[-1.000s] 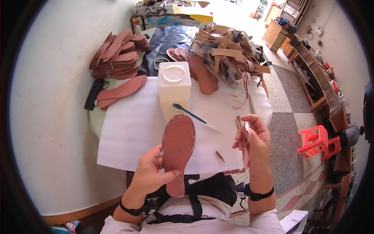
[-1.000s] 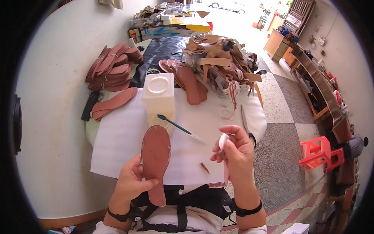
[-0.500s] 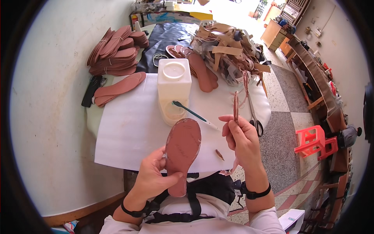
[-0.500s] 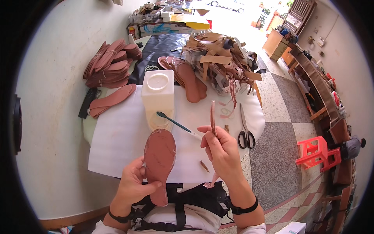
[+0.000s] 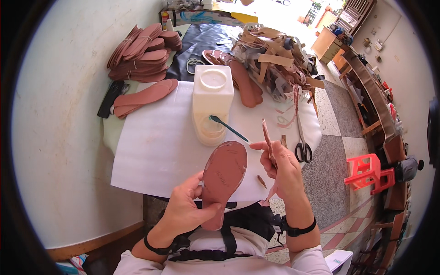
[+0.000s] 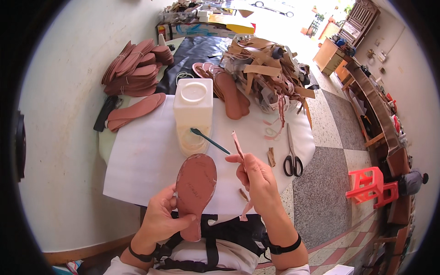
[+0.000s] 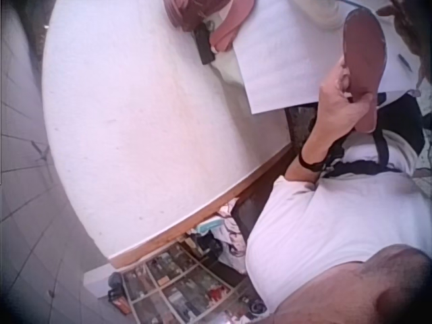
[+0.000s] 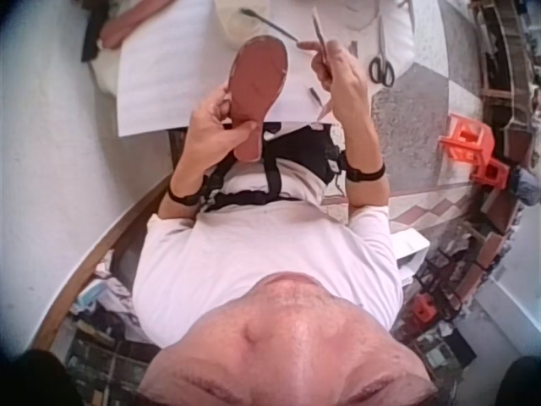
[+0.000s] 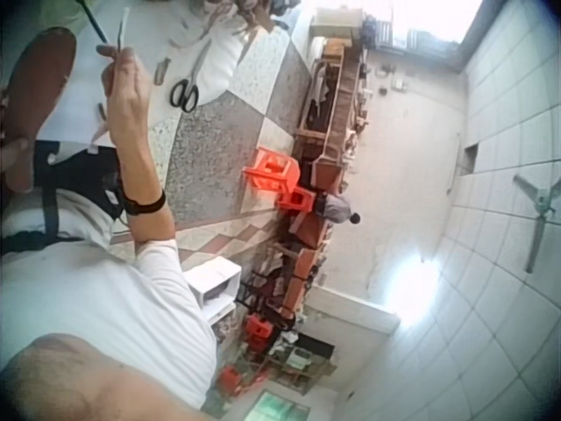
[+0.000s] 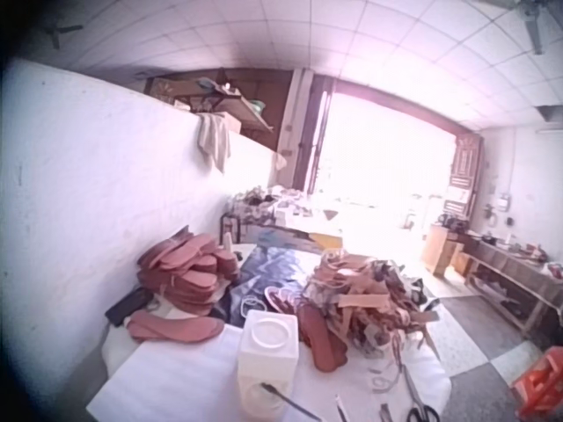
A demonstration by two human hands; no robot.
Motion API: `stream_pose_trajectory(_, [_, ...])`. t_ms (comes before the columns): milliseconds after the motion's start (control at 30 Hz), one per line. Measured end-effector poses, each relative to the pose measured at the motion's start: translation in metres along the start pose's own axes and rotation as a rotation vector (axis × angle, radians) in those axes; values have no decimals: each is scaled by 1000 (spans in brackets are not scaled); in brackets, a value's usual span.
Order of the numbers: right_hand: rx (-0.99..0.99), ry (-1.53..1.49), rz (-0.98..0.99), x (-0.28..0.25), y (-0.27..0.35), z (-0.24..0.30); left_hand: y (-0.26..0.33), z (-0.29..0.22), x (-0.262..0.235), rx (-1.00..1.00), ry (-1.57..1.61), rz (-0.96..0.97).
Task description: The person is applying glue to a shoe insole with a brush and then attaching a border strip.
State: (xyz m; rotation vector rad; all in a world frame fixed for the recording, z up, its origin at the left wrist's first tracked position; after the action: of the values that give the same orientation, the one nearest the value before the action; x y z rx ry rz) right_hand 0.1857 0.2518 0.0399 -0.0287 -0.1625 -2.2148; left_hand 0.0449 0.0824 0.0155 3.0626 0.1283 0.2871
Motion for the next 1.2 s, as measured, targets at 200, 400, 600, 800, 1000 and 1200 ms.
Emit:
stream_pose_trajectory(200, [35,6,11,10,0,-6,-2,2,0,15,-21,-4])
stream_pose_trajectory(400, [28,-36,26,19,1,-9,-3,7,-3,48,-105,-36])
stream_pose_trajectory(600, [33,-55,15,23,3,-13,-4,8,-2,46,-139,-55])
stream_pose_trajectory(800, [36,-43,10,22,3,-18,-3,9,-4,73,-200,-84])
stream_pose_trajectory(1000, [70,-41,-2,23,6,-19,-3,9,-3,78,-212,-103])
stream_pose_trajectory(1200, [65,-8,-4,22,5,-21,-3,11,-4,63,-253,-105])
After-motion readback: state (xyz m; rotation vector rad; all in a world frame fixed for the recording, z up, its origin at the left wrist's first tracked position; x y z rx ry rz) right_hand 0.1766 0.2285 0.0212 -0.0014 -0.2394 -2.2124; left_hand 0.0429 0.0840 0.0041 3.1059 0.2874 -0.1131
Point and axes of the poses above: each hand's wrist, its own y-axis away from the middle knuckle, its own x-axis out of the palm, z = x × y, the point moved 10 cm from there along -y, towards the middle knuckle, and after that the axes turned 13 degrees about z, right-handed, at the moved point
